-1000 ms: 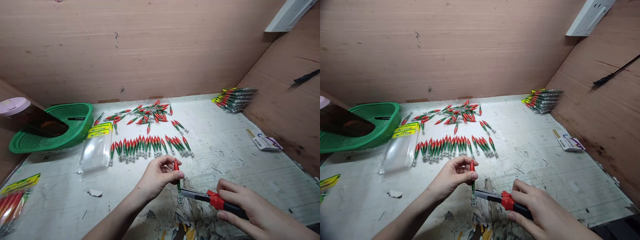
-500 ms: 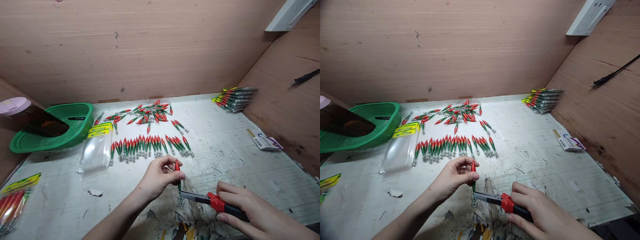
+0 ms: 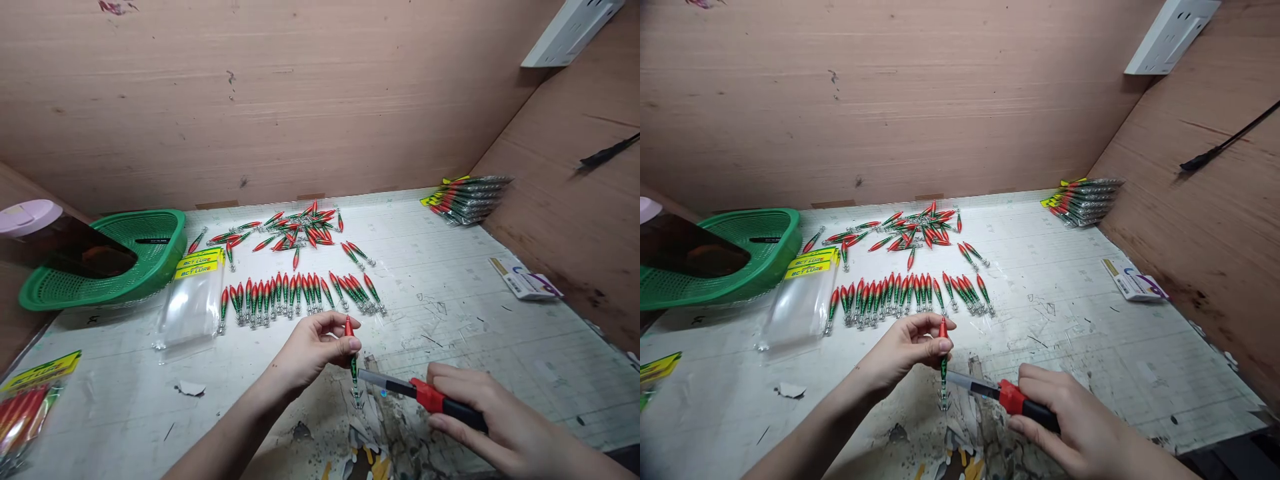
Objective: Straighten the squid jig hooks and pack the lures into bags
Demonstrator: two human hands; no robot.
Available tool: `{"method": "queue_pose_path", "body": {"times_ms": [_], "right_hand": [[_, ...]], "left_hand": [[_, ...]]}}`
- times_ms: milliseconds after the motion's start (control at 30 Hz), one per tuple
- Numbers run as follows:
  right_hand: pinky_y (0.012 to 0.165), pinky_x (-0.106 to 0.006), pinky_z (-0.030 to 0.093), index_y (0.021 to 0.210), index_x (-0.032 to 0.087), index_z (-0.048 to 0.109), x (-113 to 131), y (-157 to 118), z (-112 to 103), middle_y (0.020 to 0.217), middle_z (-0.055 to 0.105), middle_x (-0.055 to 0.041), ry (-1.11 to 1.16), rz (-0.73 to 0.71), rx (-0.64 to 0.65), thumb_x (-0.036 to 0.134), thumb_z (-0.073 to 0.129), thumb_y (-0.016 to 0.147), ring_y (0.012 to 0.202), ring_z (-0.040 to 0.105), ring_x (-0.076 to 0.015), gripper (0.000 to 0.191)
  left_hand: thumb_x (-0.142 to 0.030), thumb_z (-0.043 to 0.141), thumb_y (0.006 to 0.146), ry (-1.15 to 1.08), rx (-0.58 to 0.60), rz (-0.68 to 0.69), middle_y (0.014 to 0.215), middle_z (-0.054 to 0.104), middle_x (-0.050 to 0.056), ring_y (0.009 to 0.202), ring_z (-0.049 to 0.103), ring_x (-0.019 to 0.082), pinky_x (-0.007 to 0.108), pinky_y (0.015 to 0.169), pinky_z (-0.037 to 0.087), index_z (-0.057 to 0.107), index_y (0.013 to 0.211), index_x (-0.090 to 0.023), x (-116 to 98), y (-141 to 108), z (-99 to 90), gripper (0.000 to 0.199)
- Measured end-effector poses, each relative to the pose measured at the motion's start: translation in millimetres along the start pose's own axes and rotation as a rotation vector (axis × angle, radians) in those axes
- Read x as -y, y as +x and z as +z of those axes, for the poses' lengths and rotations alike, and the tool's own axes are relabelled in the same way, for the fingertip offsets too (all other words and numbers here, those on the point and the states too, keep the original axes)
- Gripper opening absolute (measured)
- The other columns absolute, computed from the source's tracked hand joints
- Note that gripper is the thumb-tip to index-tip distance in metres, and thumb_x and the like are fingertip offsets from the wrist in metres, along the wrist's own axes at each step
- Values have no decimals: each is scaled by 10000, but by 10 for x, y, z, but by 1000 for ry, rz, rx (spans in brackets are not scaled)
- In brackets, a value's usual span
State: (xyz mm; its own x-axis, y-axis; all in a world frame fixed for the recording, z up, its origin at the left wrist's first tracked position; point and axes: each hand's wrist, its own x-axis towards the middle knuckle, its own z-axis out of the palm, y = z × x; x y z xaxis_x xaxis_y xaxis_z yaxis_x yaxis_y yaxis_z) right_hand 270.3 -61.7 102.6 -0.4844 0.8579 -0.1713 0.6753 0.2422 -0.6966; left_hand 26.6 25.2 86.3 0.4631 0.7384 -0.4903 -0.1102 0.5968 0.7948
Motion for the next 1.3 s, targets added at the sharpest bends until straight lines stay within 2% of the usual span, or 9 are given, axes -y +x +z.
{"method": "queue_pose_path", "body": {"times_ms": [267, 400, 500, 600, 700, 900, 1067, 1167, 1300], "right_hand": [[801, -300, 495, 901, 221, 638, -354, -57, 76, 961, 628, -65, 46, 139, -92, 426, 466, 954, 900, 621, -209, 273], [781, -288, 489, 884, 214, 643, -569, -93, 167, 911, 640, -56, 44, 298, -370, 473, 468, 944, 878, 631, -208, 318], [785, -273, 503, 903, 207, 646, -693, -127, 208, 905, 652, -58, 18, 326, -549, 489, 489, 928, 909, 643, -213, 324], [744, -241, 530, 895, 205, 650, -790, -186, 255, 884, 661, -60, -19, 317, -598, 482, 501, 921, 888, 665, -205, 316], [665, -196, 539, 885, 209, 659, -884, -247, 304, 873, 670, -62, -44, 308, -603, 472, 515, 912, 834, 686, -191, 301], [648, -166, 533, 894, 228, 656, -981, -269, 307, 889, 667, -43, -147, 245, -680, 439, 523, 917, 810, 697, -163, 251], [631, -248, 537, 871, 225, 648, -1075, -202, 371, 892, 644, -61, -436, 191, -812, 469, 462, 942, 773, 658, -186, 315], [618, -339, 510, 823, 205, 646, -1192, -143, 447, 872, 621, -94, -673, 213, -857, 491, 389, 960, 741, 609, -231, 408], [568, -393, 454, 787, 177, 639, -1319, -53, 519, 886, 593, -148, -951, 367, -877, 462, 277, 979, 726, 552, -283, 499]], "left_hand": [[-370, 808, 649, 165, -38, 71, 771, 578, 1, 683, 611, 129, 268, 635, 502, 654, 887, -151, -31, 62, -37, 358], [-322, 636, 826, 517, -136, 200, 811, 583, 3, 717, 639, 142, 291, 693, 514, 583, 1019, -173, -195, 550, 261, 250], [-292, 670, 813, 730, -179, 238, 804, 625, 5, 806, 647, 181, 325, 770, 503, 541, 1154, -191, -314, 1061, 593, 378], [-274, 685, 813, 1004, -227, 200, 954, 662, 58, 936, 638, 228, 422, 860, 497, 586, 1126, -158, -312, 1401, 837, 348], [-323, 622, 878, 1252, -297, 180, 1149, 631, 82, 1034, 611, 235, 473, 898, 499, 606, 1122, -155, -214, 1502, 900, 296], [-334, 583, 904, 1599, -410, 336, 1292, 560, 105, 1130, 568, 262, 497, 934, 485, 557, 1232, -179, -336, 1601, 556, 364], [-319, 588, 903, 1843, -78, 540, 1278, 575, 96, 1113, 578, 247, 479, 925, 497, 589, 1184, -183, -649, 1846, 111, 313], [-321, 593, 900, 1951, 105, 601, 1259, 589, 93, 1111, 581, 246, 484, 933, 490, 601, 1164, -178, -718, 1925, -32, 300], [-324, 583, 906, 2029, 178, 607, 1221, 609, 90, 1083, 595, 236, 472, 921, 498, 609, 1144, -175, -721, 1936, -88, 281]]}}
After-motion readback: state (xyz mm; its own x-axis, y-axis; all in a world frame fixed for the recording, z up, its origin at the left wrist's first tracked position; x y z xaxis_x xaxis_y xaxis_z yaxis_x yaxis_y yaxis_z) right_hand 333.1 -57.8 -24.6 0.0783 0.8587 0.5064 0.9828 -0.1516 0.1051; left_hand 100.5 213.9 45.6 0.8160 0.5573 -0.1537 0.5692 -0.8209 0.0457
